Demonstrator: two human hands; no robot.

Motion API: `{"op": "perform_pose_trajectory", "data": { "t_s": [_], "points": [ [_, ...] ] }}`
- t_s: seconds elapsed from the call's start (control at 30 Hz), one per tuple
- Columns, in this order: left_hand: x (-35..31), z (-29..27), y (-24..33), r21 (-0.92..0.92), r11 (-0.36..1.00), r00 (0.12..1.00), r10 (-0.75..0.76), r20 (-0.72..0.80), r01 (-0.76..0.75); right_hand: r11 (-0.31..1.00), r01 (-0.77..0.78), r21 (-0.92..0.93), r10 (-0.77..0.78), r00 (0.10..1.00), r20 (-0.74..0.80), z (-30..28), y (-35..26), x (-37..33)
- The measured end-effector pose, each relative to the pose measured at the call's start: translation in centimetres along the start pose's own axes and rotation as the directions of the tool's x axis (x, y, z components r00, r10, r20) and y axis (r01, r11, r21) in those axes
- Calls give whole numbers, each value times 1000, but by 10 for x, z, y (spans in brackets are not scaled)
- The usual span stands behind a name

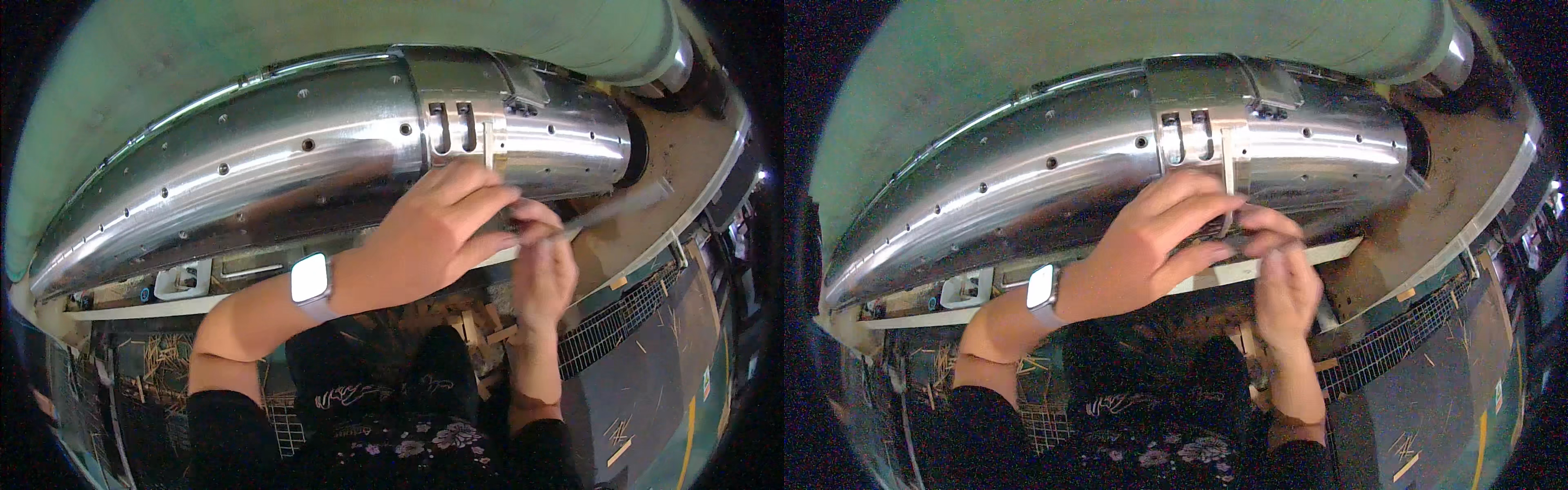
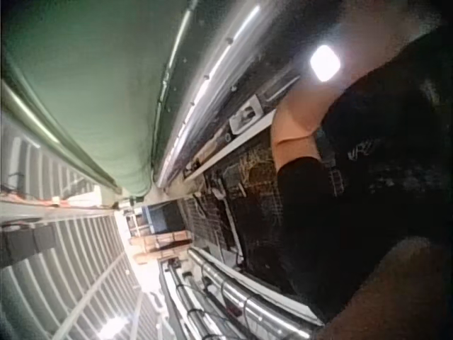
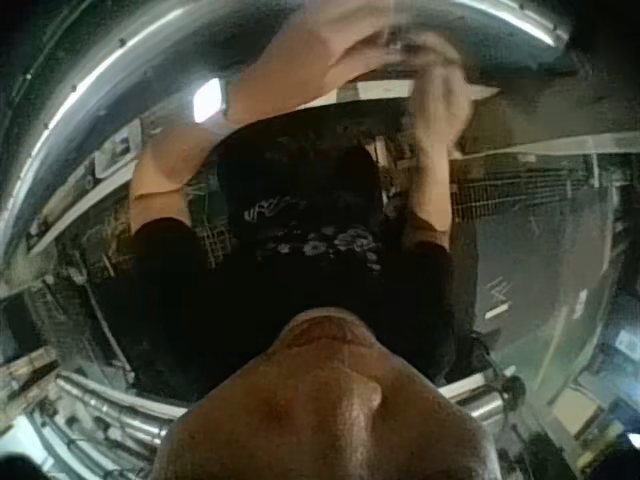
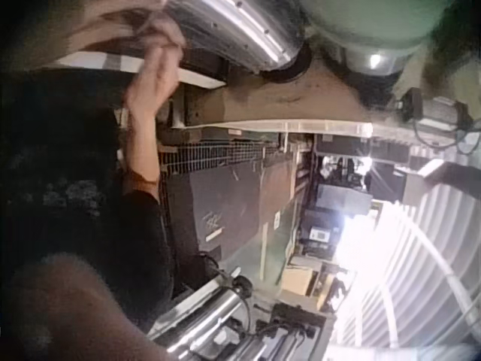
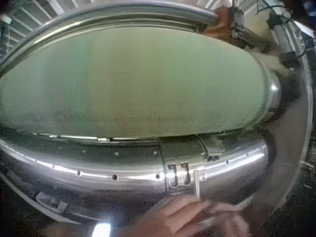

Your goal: The person aligns a metal cylindrical component onto a machine frame and secures it using a hex key. They tighten multiple bolts along the seam of the cylinder, then insert a small wooden block into a slot on the cylinder's surface.

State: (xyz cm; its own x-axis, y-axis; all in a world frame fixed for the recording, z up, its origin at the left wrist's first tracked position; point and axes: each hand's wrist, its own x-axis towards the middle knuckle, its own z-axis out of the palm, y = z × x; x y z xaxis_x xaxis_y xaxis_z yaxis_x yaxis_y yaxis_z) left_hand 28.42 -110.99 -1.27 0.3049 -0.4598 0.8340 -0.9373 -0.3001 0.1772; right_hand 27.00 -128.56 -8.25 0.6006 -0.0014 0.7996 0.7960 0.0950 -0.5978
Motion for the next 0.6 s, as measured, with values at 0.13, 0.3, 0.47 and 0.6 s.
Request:
{"op": "perform_pose_trajectory", "data": {
  "t_s": [0.13, 0.3, 0.47, 0.6],
  "points": [
    [37, 9, -5, 25, 997, 996, 68, 51, -69, 995, -94, 23, 92, 992, 88, 5, 26, 10],
    [43, 11, -8, 362, 911, 979, 201, 31, -199, 899, -91, -429, 96, 995, -10, 1, 16, 35],
    [37, 23, -11, 436, 876, 975, 219, 20, -206, 920, -11, -392, 5, 1000, -18, -10, 2, 42],
    [33, 18, -24, 483, 867, 993, 106, 57, -121, 987, -2, -163, 2, 1000, 0, -9, -15, 41]
  ]
}}
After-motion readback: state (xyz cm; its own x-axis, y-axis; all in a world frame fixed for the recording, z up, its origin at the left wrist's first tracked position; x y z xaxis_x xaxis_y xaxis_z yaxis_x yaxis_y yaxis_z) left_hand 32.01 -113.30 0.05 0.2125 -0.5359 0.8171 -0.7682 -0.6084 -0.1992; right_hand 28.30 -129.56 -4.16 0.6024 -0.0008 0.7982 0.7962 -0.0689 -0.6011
